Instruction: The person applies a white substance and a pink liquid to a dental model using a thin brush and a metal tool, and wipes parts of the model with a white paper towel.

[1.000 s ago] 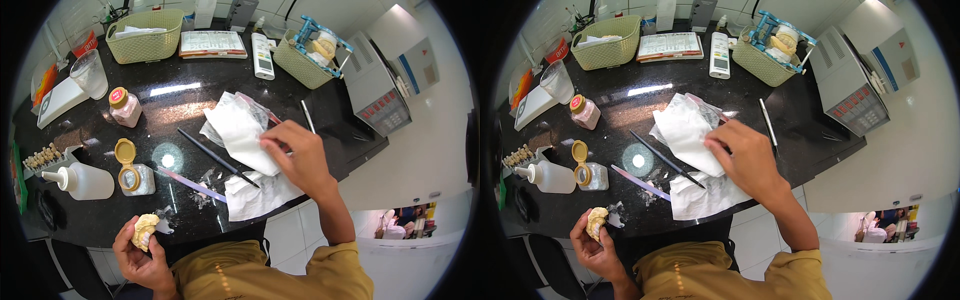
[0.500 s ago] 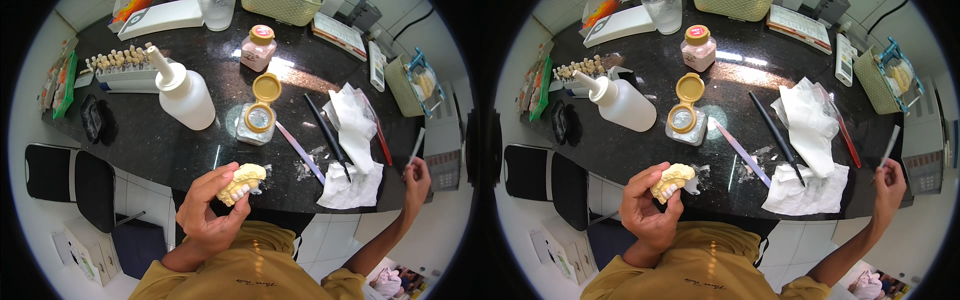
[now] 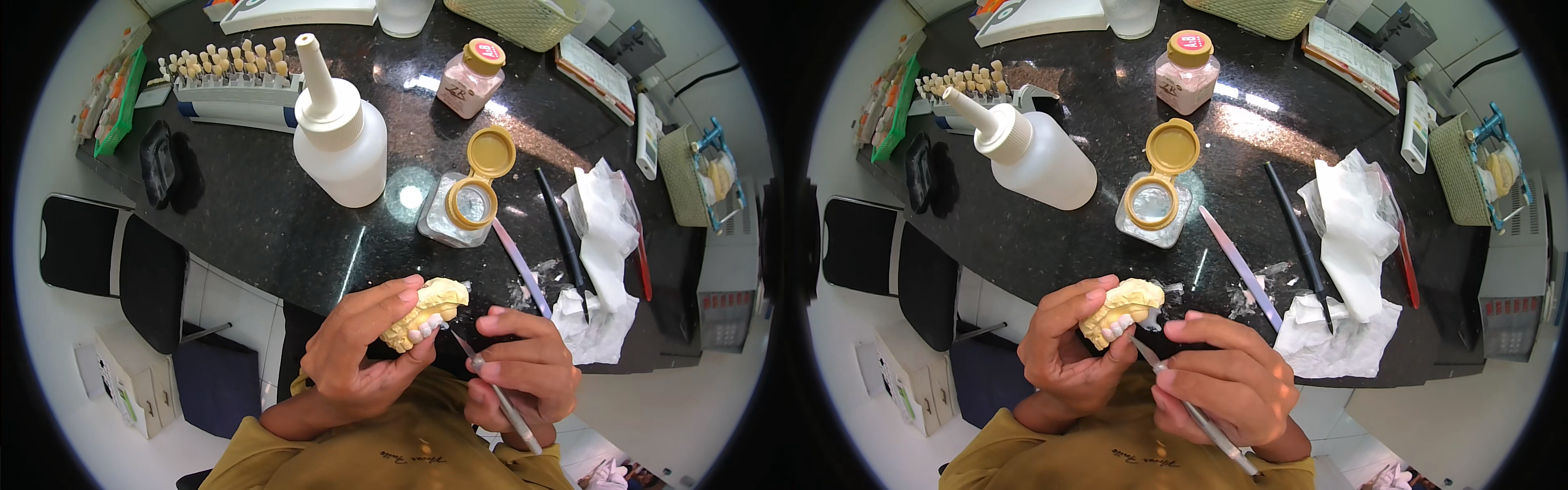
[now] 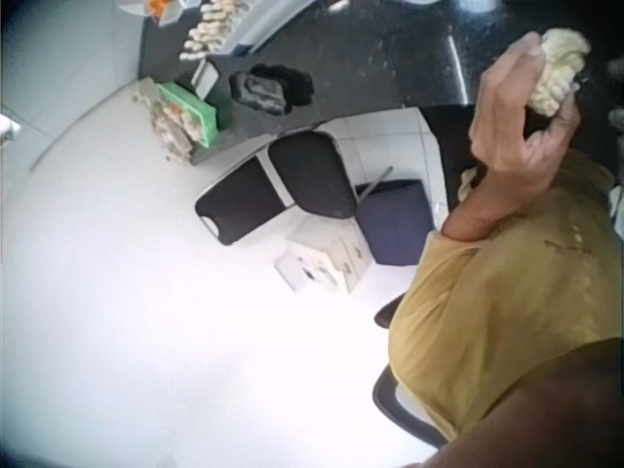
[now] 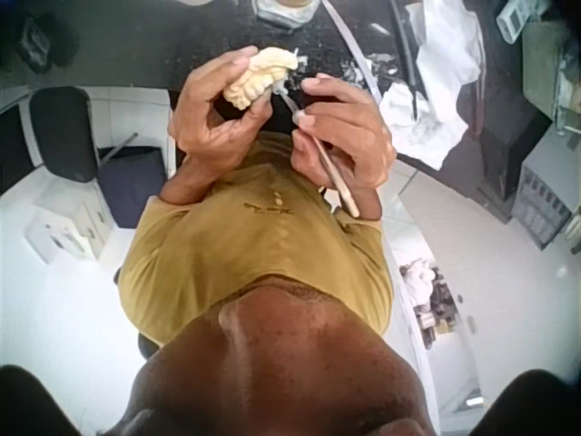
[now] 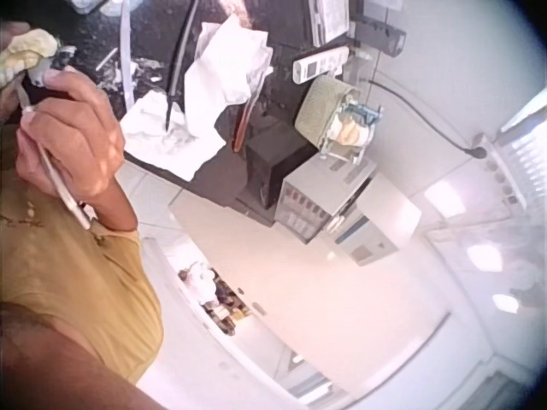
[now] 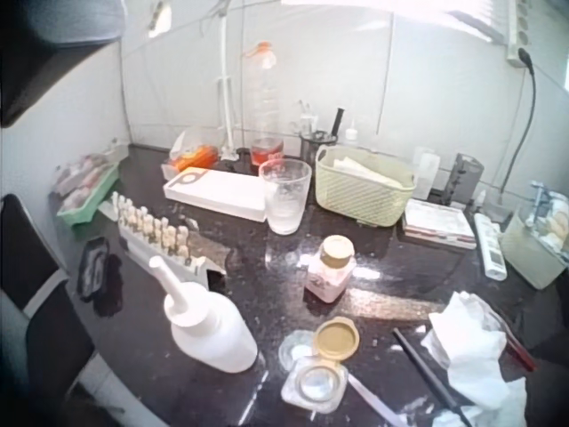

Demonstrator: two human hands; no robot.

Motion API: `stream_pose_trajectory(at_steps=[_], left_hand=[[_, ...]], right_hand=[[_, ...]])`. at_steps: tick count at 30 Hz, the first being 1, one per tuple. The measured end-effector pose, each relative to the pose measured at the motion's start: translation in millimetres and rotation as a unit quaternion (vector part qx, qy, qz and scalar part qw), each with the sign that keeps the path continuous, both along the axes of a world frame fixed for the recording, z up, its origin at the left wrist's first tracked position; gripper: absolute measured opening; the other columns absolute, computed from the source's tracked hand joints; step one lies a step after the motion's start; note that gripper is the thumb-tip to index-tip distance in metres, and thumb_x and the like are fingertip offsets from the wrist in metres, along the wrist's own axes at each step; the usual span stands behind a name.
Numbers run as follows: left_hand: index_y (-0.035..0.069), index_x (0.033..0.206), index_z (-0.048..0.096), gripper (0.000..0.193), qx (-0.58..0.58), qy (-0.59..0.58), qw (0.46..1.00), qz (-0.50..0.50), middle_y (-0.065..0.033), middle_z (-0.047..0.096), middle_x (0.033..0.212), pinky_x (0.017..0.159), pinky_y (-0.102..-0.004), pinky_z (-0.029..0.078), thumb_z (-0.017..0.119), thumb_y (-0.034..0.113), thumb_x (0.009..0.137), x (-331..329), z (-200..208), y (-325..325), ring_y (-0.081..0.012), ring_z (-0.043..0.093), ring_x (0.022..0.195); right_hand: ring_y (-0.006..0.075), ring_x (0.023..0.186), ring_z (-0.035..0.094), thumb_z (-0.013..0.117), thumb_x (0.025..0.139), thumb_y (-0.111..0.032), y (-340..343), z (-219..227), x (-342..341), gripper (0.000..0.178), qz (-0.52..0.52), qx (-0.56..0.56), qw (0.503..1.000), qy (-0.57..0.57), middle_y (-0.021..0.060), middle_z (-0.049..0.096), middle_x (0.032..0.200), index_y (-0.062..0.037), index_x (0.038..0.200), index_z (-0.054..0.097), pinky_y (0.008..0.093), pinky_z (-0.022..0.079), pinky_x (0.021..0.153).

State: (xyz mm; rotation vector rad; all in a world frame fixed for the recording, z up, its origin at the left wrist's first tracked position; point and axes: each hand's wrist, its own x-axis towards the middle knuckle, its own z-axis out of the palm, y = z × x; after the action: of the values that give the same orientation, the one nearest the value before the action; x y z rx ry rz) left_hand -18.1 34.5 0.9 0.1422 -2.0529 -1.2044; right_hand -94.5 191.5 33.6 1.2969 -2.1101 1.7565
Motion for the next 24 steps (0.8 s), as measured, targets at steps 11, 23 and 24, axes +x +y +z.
stream_pose_trajectory(at_steps=[11,23,24], left_hand=[[-0.001,0.11,0.061,0.044,-0.01,0.012,1.0,-0.004,-0.0207,0.069,0.104,0.073,-0.0317,0.06,0.082,0.001,0.071,-1.8,-1.1,0.1,-0.0284,0.071,0.089],[-0.004,0.117,0.054,0.049,-0.021,-0.004,0.999,-0.037,-0.0266,0.06,0.113,0.079,-0.0323,0.059,0.078,-0.005,0.074,3.7,-4.8,-1.4,-0.0273,0.068,0.097],[-0.004,0.117,0.053,0.049,-0.018,-0.002,0.999,-0.037,-0.0267,0.06,0.113,0.079,-0.0322,0.059,0.078,-0.004,0.075,3.9,-5.8,-1.1,-0.0272,0.068,0.097]], right_hand=[[0.0461,0.104,0.066,0.08,0.069,0.001,-4.5,-4.8,-1.0,0.022,0.007,-0.011,0.998,-0.057,0.0123,0.069,0.077,-0.0007,0.081,0.061,0.0552,0.052,0.093],[0.0426,0.1,0.069,0.078,0.067,0.001,-8.9,-5.0,-3.0,0.02,0.009,0.005,1.0,-0.026,0.0101,0.068,0.071,-0.0024,0.076,0.06,0.052,0.055,0.089],[0.0426,0.1,0.069,0.078,0.068,0.001,-9.1,-5.4,-3.0,0.02,0.009,0.007,1.0,-0.025,0.0102,0.068,0.07,-0.0024,0.076,0.06,0.0519,0.055,0.089]])
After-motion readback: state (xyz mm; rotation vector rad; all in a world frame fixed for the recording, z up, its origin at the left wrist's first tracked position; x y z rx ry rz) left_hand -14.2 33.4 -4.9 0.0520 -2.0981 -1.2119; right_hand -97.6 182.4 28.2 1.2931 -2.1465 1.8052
